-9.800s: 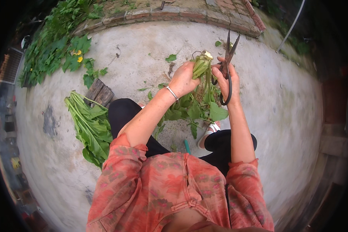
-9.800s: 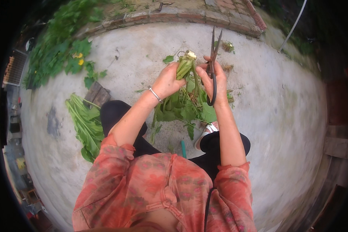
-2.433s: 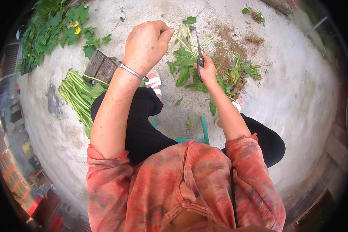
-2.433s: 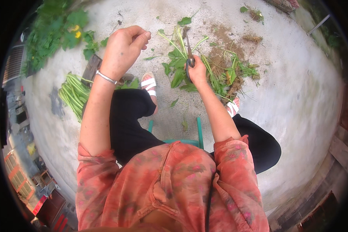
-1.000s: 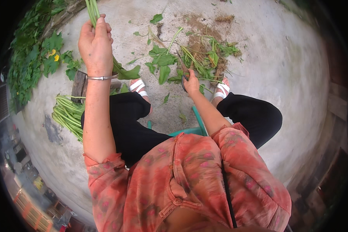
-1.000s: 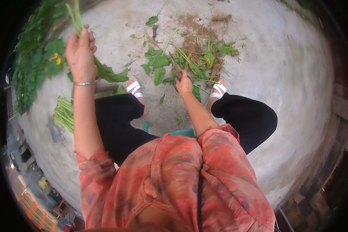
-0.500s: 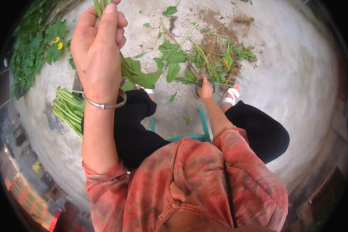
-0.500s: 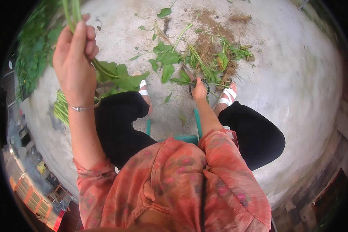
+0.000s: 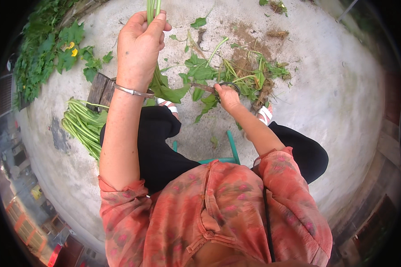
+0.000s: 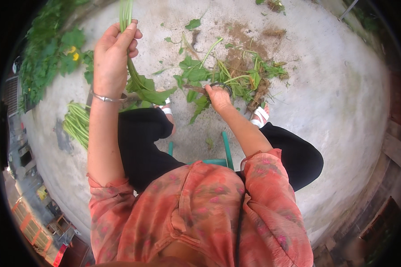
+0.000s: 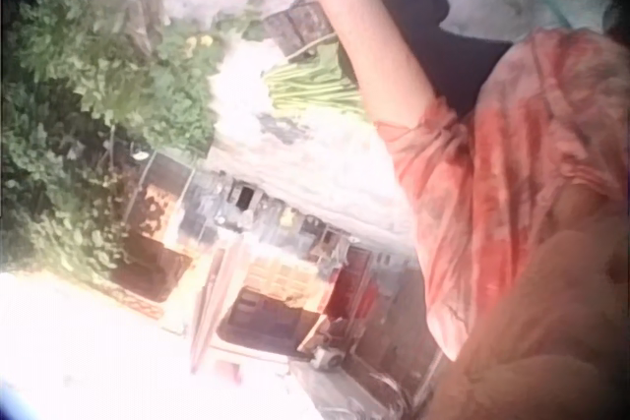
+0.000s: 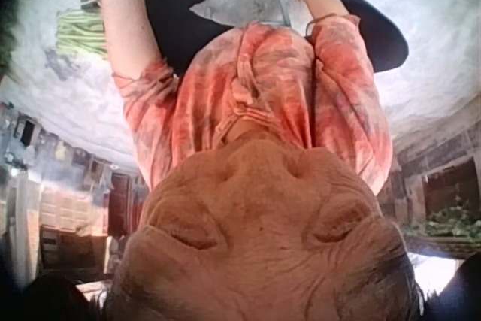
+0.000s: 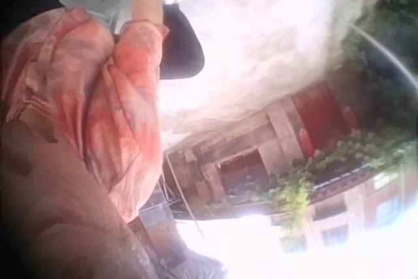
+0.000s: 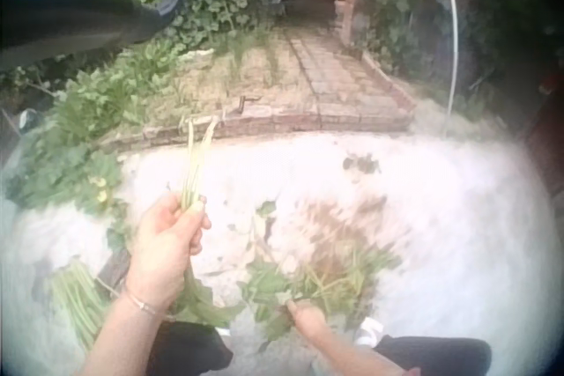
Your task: The person trims the roots and damaged parts of leafy green vegetables using scissors, gathering them into bundles and setting them aside on the ground.
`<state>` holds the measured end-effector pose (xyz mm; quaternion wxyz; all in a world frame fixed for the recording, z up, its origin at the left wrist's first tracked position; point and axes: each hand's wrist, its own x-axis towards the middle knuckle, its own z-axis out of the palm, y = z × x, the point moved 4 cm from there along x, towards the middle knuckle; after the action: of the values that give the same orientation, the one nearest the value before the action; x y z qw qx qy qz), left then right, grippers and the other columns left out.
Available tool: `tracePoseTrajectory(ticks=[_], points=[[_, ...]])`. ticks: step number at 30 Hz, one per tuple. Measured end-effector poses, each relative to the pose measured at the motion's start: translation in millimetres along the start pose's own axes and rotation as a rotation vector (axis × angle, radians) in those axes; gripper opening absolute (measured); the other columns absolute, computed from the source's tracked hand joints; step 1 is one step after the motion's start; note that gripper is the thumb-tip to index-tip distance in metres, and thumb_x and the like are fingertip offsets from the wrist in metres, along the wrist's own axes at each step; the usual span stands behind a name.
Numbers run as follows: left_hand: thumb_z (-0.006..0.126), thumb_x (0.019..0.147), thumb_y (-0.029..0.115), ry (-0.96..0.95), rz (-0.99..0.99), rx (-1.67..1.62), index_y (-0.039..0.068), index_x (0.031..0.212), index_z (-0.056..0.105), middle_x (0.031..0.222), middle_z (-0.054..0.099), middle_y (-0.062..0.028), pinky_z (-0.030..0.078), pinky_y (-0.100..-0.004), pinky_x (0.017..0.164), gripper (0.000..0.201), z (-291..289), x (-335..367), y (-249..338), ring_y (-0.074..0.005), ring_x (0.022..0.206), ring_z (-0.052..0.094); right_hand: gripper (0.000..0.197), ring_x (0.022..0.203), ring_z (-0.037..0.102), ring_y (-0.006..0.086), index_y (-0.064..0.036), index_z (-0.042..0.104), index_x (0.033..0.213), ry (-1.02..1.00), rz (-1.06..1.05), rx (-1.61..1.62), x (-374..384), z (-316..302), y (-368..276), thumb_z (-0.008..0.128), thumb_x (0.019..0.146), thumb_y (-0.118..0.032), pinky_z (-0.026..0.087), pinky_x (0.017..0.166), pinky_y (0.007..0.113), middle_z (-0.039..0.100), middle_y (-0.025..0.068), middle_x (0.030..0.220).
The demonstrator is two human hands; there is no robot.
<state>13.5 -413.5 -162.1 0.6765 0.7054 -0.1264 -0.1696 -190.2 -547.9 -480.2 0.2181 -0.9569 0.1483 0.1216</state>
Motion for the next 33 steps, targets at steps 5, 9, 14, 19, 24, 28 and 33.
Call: tracePoseTrajectory(ticks=[5, 9, 14, 19, 24, 28, 33], points=[[0.062, 0.091, 0.016, -0.026, -0.088, 0.112, 0.003, 0.1, 0.058, 0.084, 0.064, -0.0023, 0.039, -0.0193, 0.056, 0.017, -7, 6, -23, -0.004, 0.062, 0.043, 0.031, 0.095, 0.06, 0.0263, -0.0129, 0.053, 0.106, -0.073, -0.5, -0.238, -14, -87, -47, 0.059, 0.076, -0.005, 0.05, 0.08, 0.038, 0.061, 0.0085, 0.093], [0.066, 0.087, 0.024, -0.163, -0.133, 0.389, 0.003, 0.096, 0.063, 0.084, 0.068, -0.0043, 0.041, -0.0214, 0.055, 0.023, -10, 4, -38, -0.0054, 0.063, 0.047, 0.034, 0.093, 0.06, 0.0263, -0.0122, 0.054, 0.108, -0.003, -0.646, -0.269, -44, -166, -88, 0.059, 0.075, -0.007, 0.05, 0.078, 0.037, 0.059, 0.0069, 0.09], [0.07, 0.083, 0.042, -0.513, -0.263, 0.563, -0.001, 0.092, 0.068, 0.08, 0.068, -0.0038, 0.042, -0.0238, 0.054, 0.043, 18, -11, -51, -0.0078, 0.061, 0.048, 0.034, 0.091, 0.06, 0.0248, -0.0133, 0.055, 0.107, 0.189, -0.668, -0.291, -67, -219, -123, 0.06, 0.073, -0.01, 0.05, 0.077, 0.035, 0.057, 0.0058, 0.089], [0.077, 0.075, 0.045, -0.696, -0.31, 0.422, -0.003, 0.099, 0.064, 0.073, 0.061, -0.0054, 0.044, -0.0263, 0.056, 0.056, 40, -34, -37, -0.0103, 0.065, 0.053, 0.028, 0.086, 0.057, 0.021, -0.0129, 0.056, 0.1, 0.249, -0.778, -0.279, -80, -233, -155, 0.06, 0.072, -0.013, 0.049, 0.076, 0.034, 0.054, 0.0034, 0.085], [0.072, 0.083, 0.024, -0.655, -0.275, 0.224, -0.002, 0.119, 0.05, 0.084, 0.067, -0.0068, 0.04, -0.0219, 0.057, 0.049, 45, -33, -45, -0.0084, 0.072, 0.054, 0.026, 0.087, 0.057, 0.0204, -0.0127, 0.055, 0.099, 0.308, -0.774, -0.268, -83, -238, -166, 0.06, 0.073, -0.014, 0.048, 0.079, 0.033, 0.055, 0.0033, 0.086], [0.065, 0.089, 0.016, -0.509, -0.251, -0.074, -0.003, 0.13, 0.037, 0.082, 0.066, -0.0072, 0.038, -0.0202, 0.051, 0.054, 42, -26, -38, -0.0064, 0.063, 0.049, 0.043, 0.088, 0.056, 0.0228, -0.0149, 0.058, 0.117, 0.287, -0.702, -0.198, -87, -247, -160, 0.058, 0.074, -0.008, 0.049, 0.079, 0.036, 0.055, 0.0041, 0.088], [0.058, 0.093, 0.012, -0.386, -0.19, -0.265, -0.004, 0.147, 0.005, 0.084, 0.063, -0.0071, 0.03, -0.0152, 0.046, 0.077, 29, -10, -27, -0.0031, 0.052, 0.034, 0.054, 0.092, 0.057, 0.0263, -0.0143, 0.057, 0.123, 0.29, -0.662, -0.119, -93, -250, -143, 0.057, 0.071, -0.001, 0.049, 0.078, 0.037, 0.058, 0.0062, 0.092]])
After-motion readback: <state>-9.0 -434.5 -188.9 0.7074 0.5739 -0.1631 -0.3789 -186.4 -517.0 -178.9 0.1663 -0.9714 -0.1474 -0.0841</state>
